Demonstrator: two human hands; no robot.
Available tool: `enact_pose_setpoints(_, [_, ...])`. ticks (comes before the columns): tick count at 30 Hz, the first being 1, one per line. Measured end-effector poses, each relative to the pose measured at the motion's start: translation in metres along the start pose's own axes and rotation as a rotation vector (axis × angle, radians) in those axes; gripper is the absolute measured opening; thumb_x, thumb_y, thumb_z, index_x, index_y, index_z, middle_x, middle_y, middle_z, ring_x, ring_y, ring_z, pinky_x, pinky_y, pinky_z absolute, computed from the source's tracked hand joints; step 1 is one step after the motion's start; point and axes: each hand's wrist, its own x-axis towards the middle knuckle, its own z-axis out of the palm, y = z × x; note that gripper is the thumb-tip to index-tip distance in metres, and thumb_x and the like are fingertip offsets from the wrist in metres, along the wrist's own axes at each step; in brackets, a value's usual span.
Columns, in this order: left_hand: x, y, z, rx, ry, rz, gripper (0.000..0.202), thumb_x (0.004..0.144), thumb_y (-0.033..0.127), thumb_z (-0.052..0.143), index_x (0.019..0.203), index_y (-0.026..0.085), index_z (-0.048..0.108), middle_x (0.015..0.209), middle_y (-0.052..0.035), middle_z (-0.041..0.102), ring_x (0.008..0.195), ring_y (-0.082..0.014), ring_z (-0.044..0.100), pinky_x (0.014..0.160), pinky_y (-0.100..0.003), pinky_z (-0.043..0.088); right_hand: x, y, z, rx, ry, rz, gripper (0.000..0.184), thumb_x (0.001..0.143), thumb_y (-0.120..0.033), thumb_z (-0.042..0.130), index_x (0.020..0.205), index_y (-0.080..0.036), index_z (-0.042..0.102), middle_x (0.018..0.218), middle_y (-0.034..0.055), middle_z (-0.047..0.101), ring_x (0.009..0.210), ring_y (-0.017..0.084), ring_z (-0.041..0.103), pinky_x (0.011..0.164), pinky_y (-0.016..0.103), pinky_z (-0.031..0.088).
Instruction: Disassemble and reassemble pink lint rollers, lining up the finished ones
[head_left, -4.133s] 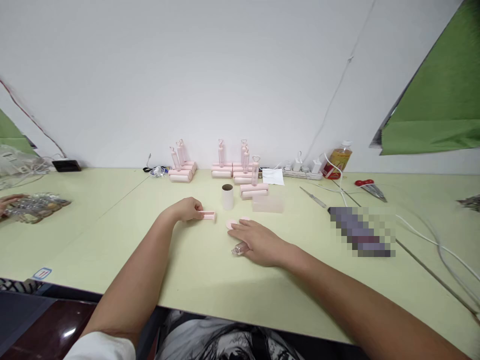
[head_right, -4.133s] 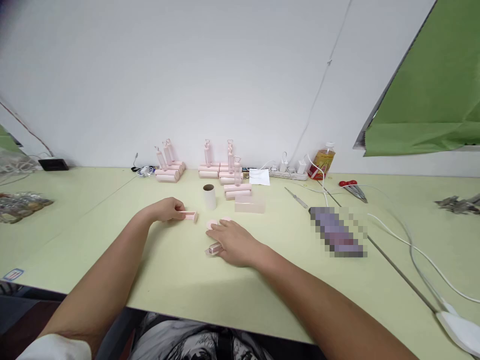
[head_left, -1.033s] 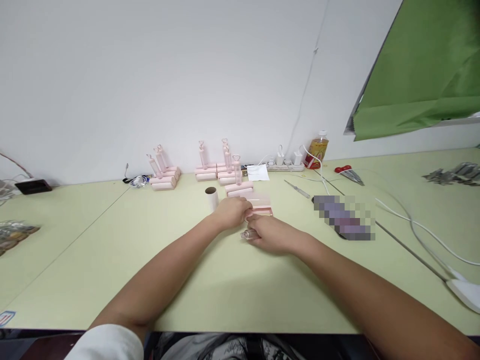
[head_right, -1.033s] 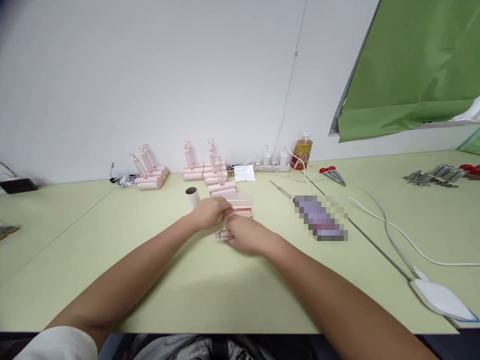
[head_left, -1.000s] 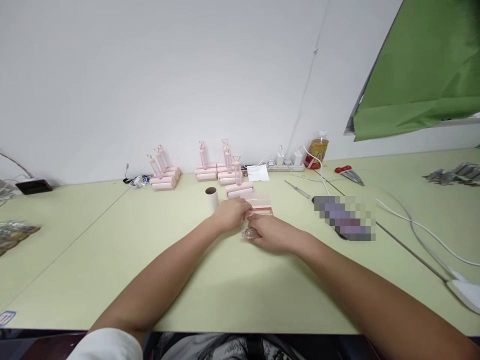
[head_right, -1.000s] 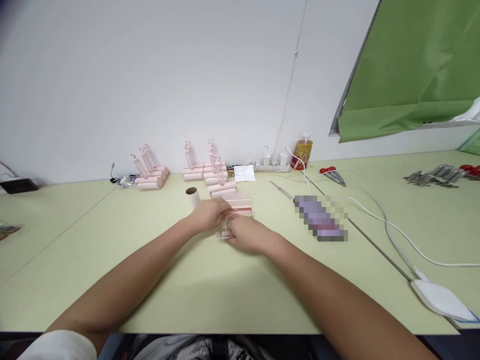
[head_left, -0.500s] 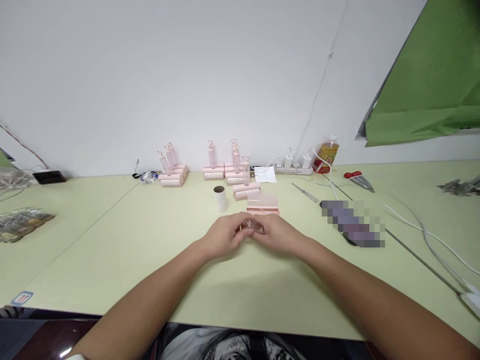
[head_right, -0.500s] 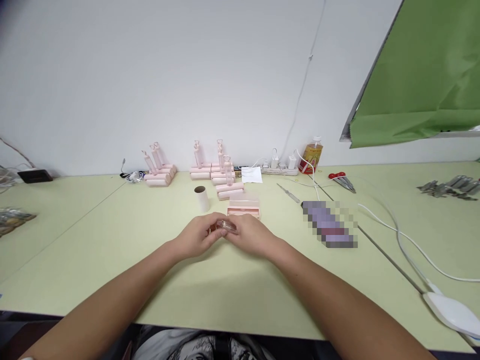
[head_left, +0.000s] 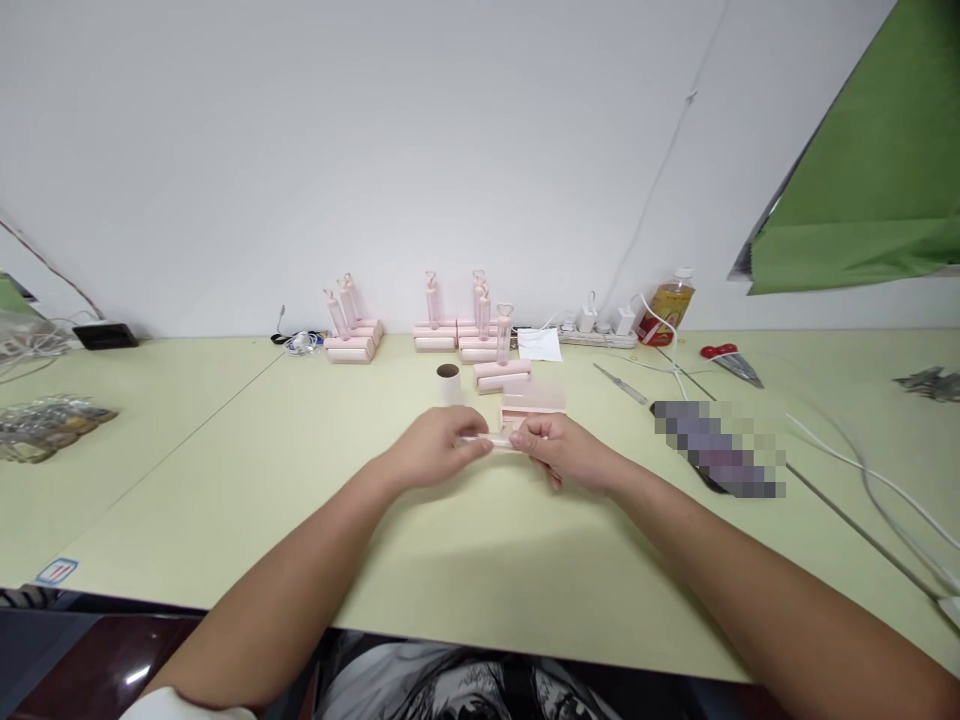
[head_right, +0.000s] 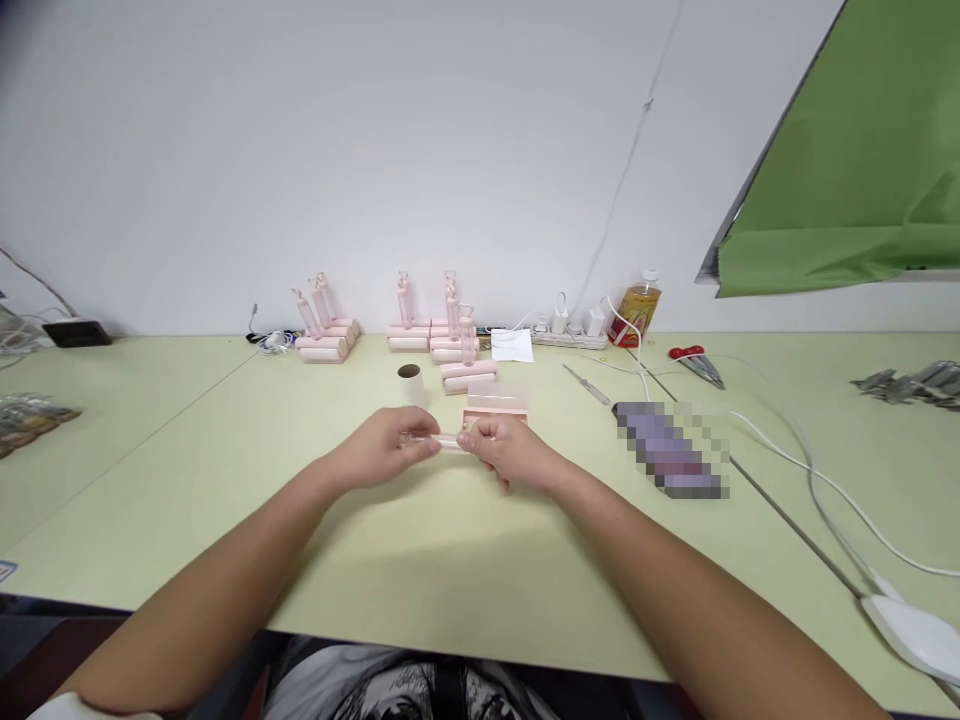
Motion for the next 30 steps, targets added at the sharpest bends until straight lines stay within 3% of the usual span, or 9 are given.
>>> enact_pose_setpoints(2, [0.001, 0.010, 0.017, 0.207, -0.058, 0.063, 0.023, 0.089, 0.038, 0.052, 0.095, 0.019, 0.062, 0.090, -0.0050, 0.068, 0.084, -0.0212, 0.062, 0.076, -0.033, 0.044, 0.000, 0.003, 0.010, 0.064, -0.011, 0.016, 0.048, 0.082, -0.065, 0.052, 0.068, -0.020, 0.048, 0.050, -0.0076, 0.046, 0.034, 0.007, 0.040, 0.033, 0.020, 0.035])
enact_pose_setpoints(4, [0.002, 0.017, 0.032, 0.405, -0.066, 0.040, 0.025, 0.090, 0.038, 0.050, 0.091, 0.016, 0.061, 0.085, -0.0073, 0.067, 0.082, -0.0244, 0.063, 0.078, -0.037, 0.044, 0.000, 0.005, 0.019, 0.139, 0.016, 0.030, 0.049, 0.083, -0.067, 0.048, 0.069, -0.020, 0.048, 0.049, -0.0074, 0.047, 0.034, 0.007, 0.041, 0.034, 0.021, 0.038])
enact_pose_setpoints(8, [0.003, 0.018, 0.045, 0.489, -0.025, 0.025, 0.026, 0.095, 0.036, 0.040, 0.104, 0.016, 0.054, 0.093, -0.0083, 0.065, 0.083, -0.0244, 0.062, 0.070, -0.035, 0.043, -0.001, 0.003, 0.023, 0.116, 0.085, 0.044, 0.056, 0.083, -0.071, 0.042, 0.061, -0.019, 0.048, 0.046, -0.0047, 0.048, 0.035, 0.009, 0.043, 0.036, 0.022, 0.040])
enact_pose_setpoints(12, [0.003, 0.013, 0.043, 0.455, 0.012, 0.049, 0.018, 0.095, 0.030, 0.040, 0.100, 0.017, 0.051, 0.092, -0.0072, 0.063, 0.081, -0.0230, 0.060, 0.065, -0.033, 0.041, -0.002, 0.003, 0.018, -0.009, 0.055, 0.022, 0.066, 0.084, -0.073, 0.037, 0.045, -0.019, 0.043, 0.037, -0.0025, 0.043, 0.034, 0.010, 0.044, 0.040, 0.023, 0.042])
enact_pose_setpoints(18, [0.000, 0.009, 0.043, 0.284, 0.051, 0.088, 0.019, 0.095, 0.035, 0.038, 0.094, 0.019, 0.049, 0.088, -0.0048, 0.062, 0.077, -0.0205, 0.058, 0.063, -0.031, 0.039, 0.000, 0.007, 0.017, 0.047, -0.002, -0.066, 0.067, 0.084, -0.074, 0.035, 0.046, -0.019, 0.044, 0.036, -0.0023, 0.043, 0.035, 0.011, 0.045, 0.040, 0.024, 0.041])
enact_pose_setpoints(24, [-0.002, 0.013, 0.044, -0.171, 0.143, 0.023, 0.029, 0.096, 0.045, 0.036, 0.088, 0.020, 0.048, 0.076, 0.0010, 0.059, 0.067, -0.0138, 0.054, 0.062, -0.026, 0.038, -0.001, 0.002, 0.015, 0.331, -0.107, -0.133, 0.061, 0.088, -0.070, 0.031, 0.051, -0.022, 0.036, 0.041, -0.0054, 0.039, 0.036, 0.010, 0.039, 0.045, 0.027, 0.043])
enact_pose_setpoints(26, [-0.001, 0.013, 0.042, -0.233, 0.191, 0.013, 0.027, 0.095, 0.044, 0.039, 0.089, 0.020, 0.048, 0.073, 0.0024, 0.056, 0.066, -0.0129, 0.051, 0.061, -0.026, 0.037, -0.001, 0.000, 0.011, 0.194, -0.027, -0.167, 0.060, 0.088, -0.069, 0.032, 0.053, -0.021, 0.038, 0.043, -0.0047, 0.040, 0.039, 0.011, 0.041, 0.045, 0.026, 0.039])
enact_pose_setpoints(30, [0.003, 0.004, 0.039, -0.286, 0.232, -0.070, 0.017, 0.093, 0.034, 0.038, 0.096, 0.021, 0.048, 0.071, 0.0036, 0.050, 0.065, -0.0132, 0.047, 0.061, -0.026, 0.036, 0.000, -0.001, -0.001, -0.353, 0.275, -0.205, 0.051, 0.088, -0.057, 0.044, 0.054, -0.020, 0.034, 0.049, -0.0048, 0.035, 0.046, 0.010, 0.034, 0.047, 0.025, 0.023])
